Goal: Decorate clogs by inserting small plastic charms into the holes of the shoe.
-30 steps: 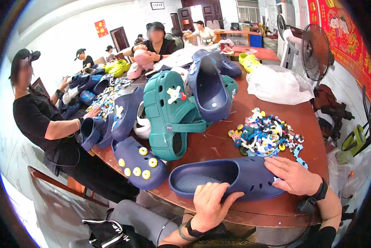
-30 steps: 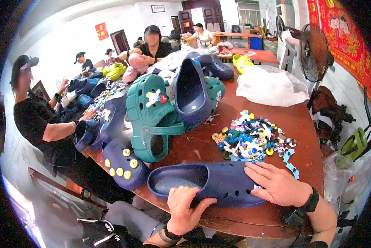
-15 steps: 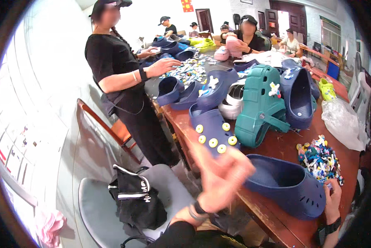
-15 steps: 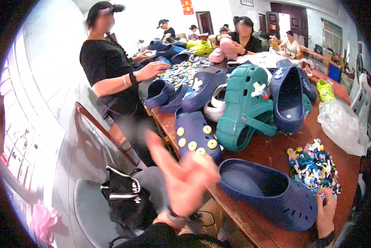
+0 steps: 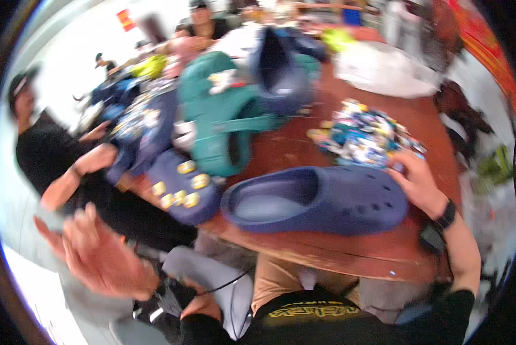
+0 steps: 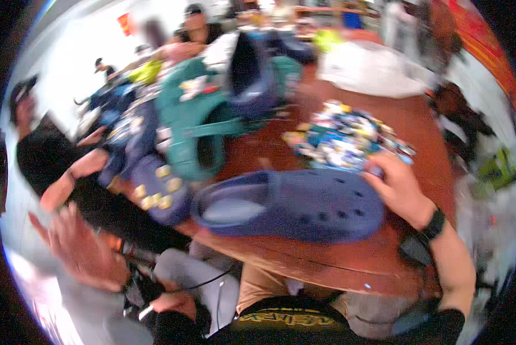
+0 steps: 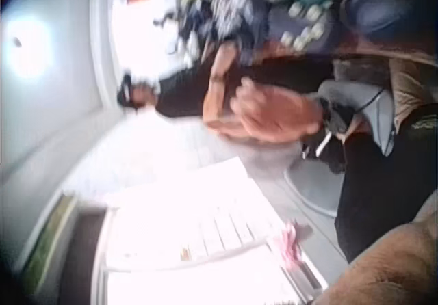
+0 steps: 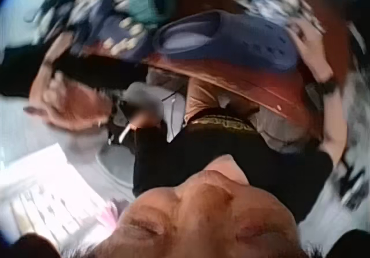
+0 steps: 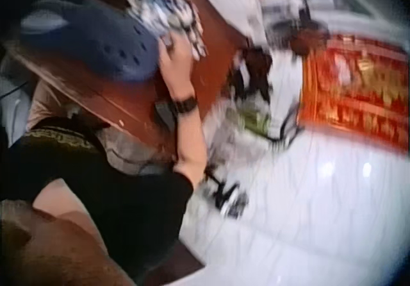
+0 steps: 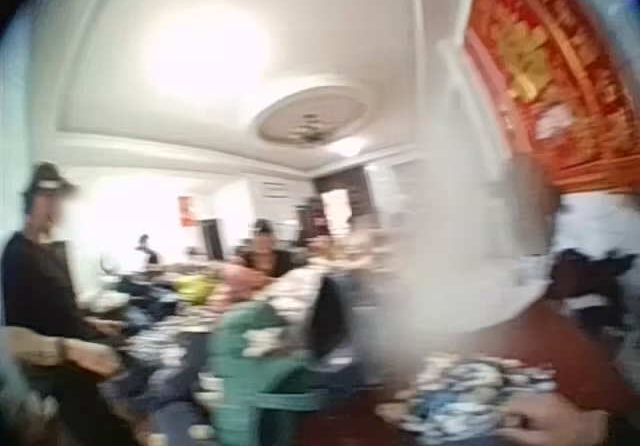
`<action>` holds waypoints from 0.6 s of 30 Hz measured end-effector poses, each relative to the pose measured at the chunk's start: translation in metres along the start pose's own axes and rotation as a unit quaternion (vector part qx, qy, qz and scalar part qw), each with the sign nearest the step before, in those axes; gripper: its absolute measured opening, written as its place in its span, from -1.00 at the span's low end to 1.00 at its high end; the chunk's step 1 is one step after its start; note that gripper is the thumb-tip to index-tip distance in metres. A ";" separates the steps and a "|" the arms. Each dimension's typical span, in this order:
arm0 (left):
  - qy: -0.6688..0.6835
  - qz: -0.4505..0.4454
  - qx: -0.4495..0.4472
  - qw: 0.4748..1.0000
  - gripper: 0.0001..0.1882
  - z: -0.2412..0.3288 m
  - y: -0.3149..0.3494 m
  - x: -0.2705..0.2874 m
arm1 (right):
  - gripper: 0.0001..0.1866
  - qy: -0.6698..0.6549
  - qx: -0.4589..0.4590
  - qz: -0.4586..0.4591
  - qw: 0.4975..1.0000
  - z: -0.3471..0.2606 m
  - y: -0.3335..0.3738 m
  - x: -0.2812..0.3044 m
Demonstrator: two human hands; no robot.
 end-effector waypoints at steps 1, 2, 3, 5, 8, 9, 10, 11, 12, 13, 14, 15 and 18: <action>-0.089 0.056 0.024 0.994 -0.73 -0.013 0.023 0.009 | -0.83 -0.011 -0.007 -0.002 1.000 0.002 -0.001 -0.001; -0.196 0.119 0.036 0.973 -0.71 -0.014 0.045 0.031 | -0.83 -0.062 -0.037 -0.029 0.997 -0.004 -0.015 -0.013; -0.327 -0.063 0.051 0.942 -0.68 -0.032 0.058 -0.001 | -0.83 -0.088 -0.044 -0.024 0.995 -0.002 -0.016 -0.014; -0.442 -0.245 0.085 0.858 -0.60 -0.078 0.095 -0.068 | -0.85 -0.060 -0.047 0.004 0.997 -0.005 -0.014 0.000; -0.480 -0.311 0.139 0.808 -0.48 -0.126 0.138 -0.128 | -0.87 -0.024 -0.063 0.018 0.998 -0.003 -0.005 0.027; -0.473 -0.302 0.139 0.816 -0.49 -0.133 0.149 -0.128 | -0.89 0.025 -0.010 0.012 1.000 -0.012 -0.010 0.033; -0.465 -0.292 0.139 0.824 -0.50 -0.138 0.160 -0.124 | -0.89 0.030 -0.015 0.013 0.999 -0.012 -0.013 0.037; -0.447 -0.279 0.097 0.844 -0.54 -0.132 0.163 -0.119 | -0.90 0.040 0.028 -0.020 0.999 -0.020 -0.020 0.033; -0.432 -0.271 0.097 0.855 -0.59 -0.126 0.163 -0.117 | -0.91 0.048 0.072 -0.053 0.995 -0.027 -0.026 0.027; -0.423 -0.269 0.108 0.859 -0.60 -0.124 0.164 -0.114 | -0.90 0.041 0.077 -0.086 0.992 -0.024 -0.033 0.019; -0.414 -0.267 0.119 0.862 -0.61 -0.123 0.165 -0.110 | -0.90 0.043 0.076 -0.087 0.992 -0.021 -0.041 0.017; -0.416 -0.264 0.120 0.862 -0.61 -0.122 0.167 -0.108 | -0.89 0.044 0.115 -0.112 0.986 -0.026 -0.049 0.008; -0.418 -0.253 0.137 0.862 -0.64 -0.123 0.173 -0.103 | -0.82 0.044 0.143 -0.161 0.976 -0.027 -0.058 -0.014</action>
Point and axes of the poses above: each hand's wrist, its own y-axis away from the middle knuckle, its own x-axis out of the back of the hand, z = x × y, the point moved 9 cm from there along -y, towards the middle knuckle, and after that the axes turned 8 degrees about x, right-handed, at the moved point
